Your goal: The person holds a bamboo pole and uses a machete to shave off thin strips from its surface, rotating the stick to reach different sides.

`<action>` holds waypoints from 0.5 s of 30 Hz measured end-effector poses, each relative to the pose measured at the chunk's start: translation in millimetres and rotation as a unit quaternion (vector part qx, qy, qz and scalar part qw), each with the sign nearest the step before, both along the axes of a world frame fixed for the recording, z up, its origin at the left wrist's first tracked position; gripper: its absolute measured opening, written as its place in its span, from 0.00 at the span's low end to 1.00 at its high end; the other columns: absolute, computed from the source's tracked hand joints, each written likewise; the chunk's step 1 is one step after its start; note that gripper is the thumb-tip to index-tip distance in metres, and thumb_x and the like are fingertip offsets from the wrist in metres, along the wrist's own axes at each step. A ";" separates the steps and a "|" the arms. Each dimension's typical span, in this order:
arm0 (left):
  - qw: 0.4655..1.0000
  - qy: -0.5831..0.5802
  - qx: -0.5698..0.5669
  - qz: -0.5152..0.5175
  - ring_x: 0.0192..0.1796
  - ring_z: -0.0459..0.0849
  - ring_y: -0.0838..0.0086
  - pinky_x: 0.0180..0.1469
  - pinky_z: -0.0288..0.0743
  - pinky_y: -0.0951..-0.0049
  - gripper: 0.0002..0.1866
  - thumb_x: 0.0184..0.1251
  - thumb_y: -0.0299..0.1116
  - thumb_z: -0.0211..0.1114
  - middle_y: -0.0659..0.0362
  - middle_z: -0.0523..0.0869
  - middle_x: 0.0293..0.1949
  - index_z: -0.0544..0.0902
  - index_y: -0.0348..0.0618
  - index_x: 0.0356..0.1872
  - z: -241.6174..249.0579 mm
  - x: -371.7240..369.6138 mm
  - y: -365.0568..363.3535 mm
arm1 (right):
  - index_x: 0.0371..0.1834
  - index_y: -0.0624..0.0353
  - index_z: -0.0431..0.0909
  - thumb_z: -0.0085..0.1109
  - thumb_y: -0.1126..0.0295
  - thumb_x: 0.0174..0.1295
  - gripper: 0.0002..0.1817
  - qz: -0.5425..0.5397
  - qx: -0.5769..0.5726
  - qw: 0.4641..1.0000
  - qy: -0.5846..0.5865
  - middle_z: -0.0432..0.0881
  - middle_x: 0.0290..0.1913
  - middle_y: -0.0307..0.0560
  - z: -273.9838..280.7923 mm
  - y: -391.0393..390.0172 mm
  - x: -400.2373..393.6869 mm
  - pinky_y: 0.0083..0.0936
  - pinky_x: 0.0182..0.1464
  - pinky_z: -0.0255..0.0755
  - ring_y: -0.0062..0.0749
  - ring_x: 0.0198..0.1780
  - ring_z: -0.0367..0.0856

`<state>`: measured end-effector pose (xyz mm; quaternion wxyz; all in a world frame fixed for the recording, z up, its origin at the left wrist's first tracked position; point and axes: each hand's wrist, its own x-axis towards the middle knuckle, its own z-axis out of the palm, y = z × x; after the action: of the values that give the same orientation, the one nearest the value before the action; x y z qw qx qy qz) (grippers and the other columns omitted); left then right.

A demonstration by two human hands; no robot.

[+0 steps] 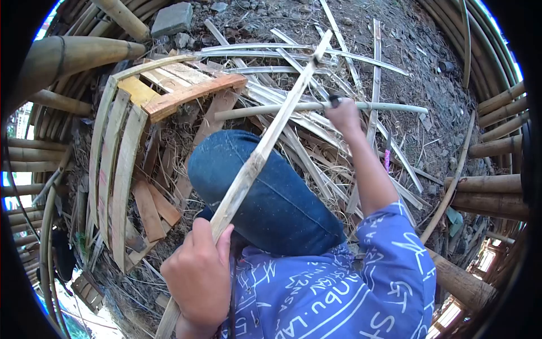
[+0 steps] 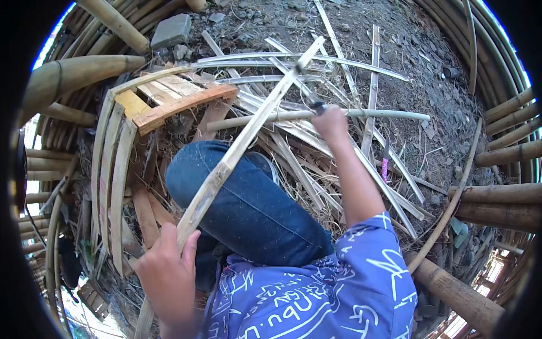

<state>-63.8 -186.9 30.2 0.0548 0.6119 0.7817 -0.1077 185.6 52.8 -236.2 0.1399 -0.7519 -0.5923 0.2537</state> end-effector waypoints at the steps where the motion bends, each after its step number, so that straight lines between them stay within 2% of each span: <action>1: 1.000 0.007 0.007 0.000 0.23 0.83 0.60 0.25 0.74 0.62 0.17 0.66 0.46 0.65 0.55 0.79 0.21 0.70 0.44 0.30 0.4 -0.5 -1.8 | 0.25 0.69 0.82 0.64 0.64 0.49 0.15 -0.008 0.004 1.000 -0.015 0.83 0.26 0.65 -10.6 9.8 19.4 0.42 0.38 0.78 0.53 0.33 0.86; 2: 1.000 -0.009 -0.001 0.006 0.23 0.83 0.59 0.25 0.74 0.62 0.17 0.66 0.46 0.64 0.55 0.79 0.21 0.70 0.44 0.30 -0.2 -1.8 -3.2 | 0.24 0.69 0.82 0.64 0.63 0.49 0.15 -0.005 0.058 0.998 -0.001 0.83 0.24 0.64 -31.3 15.8 40.1 0.42 0.34 0.76 0.51 0.30 0.86; 3: 1.000 -0.026 -0.011 0.014 0.23 0.82 0.58 0.24 0.73 0.61 0.17 0.67 0.45 0.64 0.54 0.79 0.20 0.70 0.44 0.30 -1.1 -4.7 -3.7 | 0.23 0.69 0.82 0.63 0.62 0.49 0.16 -0.036 0.068 0.995 0.064 0.82 0.22 0.63 -27.2 10.7 45.6 0.41 0.29 0.73 0.49 0.26 0.84; 4: 1.000 -0.018 -0.009 0.020 0.23 0.82 0.58 0.24 0.73 0.61 0.17 0.67 0.45 0.64 0.54 0.79 0.20 0.70 0.44 0.30 -2.6 -8.4 -3.3 | 0.21 0.70 0.81 0.61 0.62 0.50 0.17 -0.085 0.052 0.993 0.062 0.80 0.19 0.60 -39.3 8.2 55.2 0.40 0.27 0.71 0.45 0.22 0.81; 5: 0.998 -0.055 -0.017 0.028 0.23 0.82 0.57 0.24 0.73 0.61 0.17 0.67 0.45 0.64 0.55 0.79 0.20 0.70 0.44 0.30 -5.0 -11.4 -2.2 | 0.16 0.67 0.79 0.61 0.64 0.50 0.15 -0.096 0.041 0.990 0.090 0.78 0.15 0.53 -36.2 -1.0 58.7 0.38 0.23 0.69 0.38 0.17 0.78; 6: 0.995 -0.095 -0.024 0.030 0.22 0.82 0.57 0.24 0.73 0.60 0.17 0.67 0.45 0.64 0.55 0.79 0.20 0.70 0.43 0.30 -7.8 -13.4 -0.1 | 0.10 0.62 0.72 0.60 0.68 0.50 0.15 -0.136 0.028 0.974 0.179 0.74 0.11 0.46 -14.0 -15.5 48.9 0.32 0.18 0.66 0.30 0.13 0.75; 8: 0.993 -0.113 -0.025 0.022 0.22 0.82 0.54 0.24 0.73 0.58 0.18 0.67 0.45 0.64 0.54 0.80 0.20 0.70 0.42 0.29 -12.2 -14.3 5.2 | 0.12 0.58 0.69 0.58 0.72 0.51 0.13 -0.165 0.029 0.953 0.253 0.72 0.11 0.41 -6.7 -34.6 42.9 0.26 0.14 0.64 0.26 0.12 0.73; 11: 0.993 -0.115 -0.037 0.012 0.23 0.82 0.52 0.25 0.72 0.56 0.19 0.68 0.46 0.63 0.51 0.81 0.20 0.70 0.42 0.28 -14.7 -15.9 11.5 | 0.21 0.60 0.71 0.58 0.75 0.52 0.07 -0.181 0.036 0.918 0.352 0.72 0.14 0.39 8.2 -63.0 18.6 0.25 0.14 0.66 0.25 0.12 0.72; 12: 0.993 -0.112 -0.030 0.001 0.24 0.82 0.50 0.25 0.72 0.56 0.20 0.68 0.46 0.63 0.50 0.81 0.20 0.70 0.41 0.28 -14.9 -18.0 13.3 | 0.20 0.61 0.72 0.59 0.75 0.52 0.07 -0.177 0.038 0.903 0.389 0.72 0.14 0.38 16.4 -72.4 8.5 0.24 0.15 0.65 0.24 0.13 0.72; 14: 0.994 -0.107 -0.024 -0.011 0.24 0.82 0.49 0.25 0.71 0.55 0.20 0.68 0.47 0.62 0.49 0.81 0.20 0.70 0.41 0.28 -15.3 -16.8 16.1 | 0.20 0.61 0.72 0.60 0.75 0.50 0.07 -0.120 0.076 0.905 0.401 0.72 0.14 0.37 32.9 -83.9 -12.5 0.24 0.17 0.62 0.22 0.14 0.69; 15: 0.992 -0.121 -0.017 0.015 0.26 0.81 0.45 0.27 0.69 0.51 0.20 0.68 0.47 0.62 0.44 0.79 0.20 0.71 0.40 0.29 -16.0 -14.3 18.3 | 0.20 0.60 0.72 0.59 0.76 0.51 0.07 -0.050 0.092 0.928 0.357 0.71 0.14 0.35 38.4 -88.2 -17.5 0.22 0.18 0.61 0.19 0.15 0.69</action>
<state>-78.1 -168.6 14.2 0.1610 0.6079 0.7762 -0.0450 168.1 -35.4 -197.9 0.4225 -0.6243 -0.4857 0.4425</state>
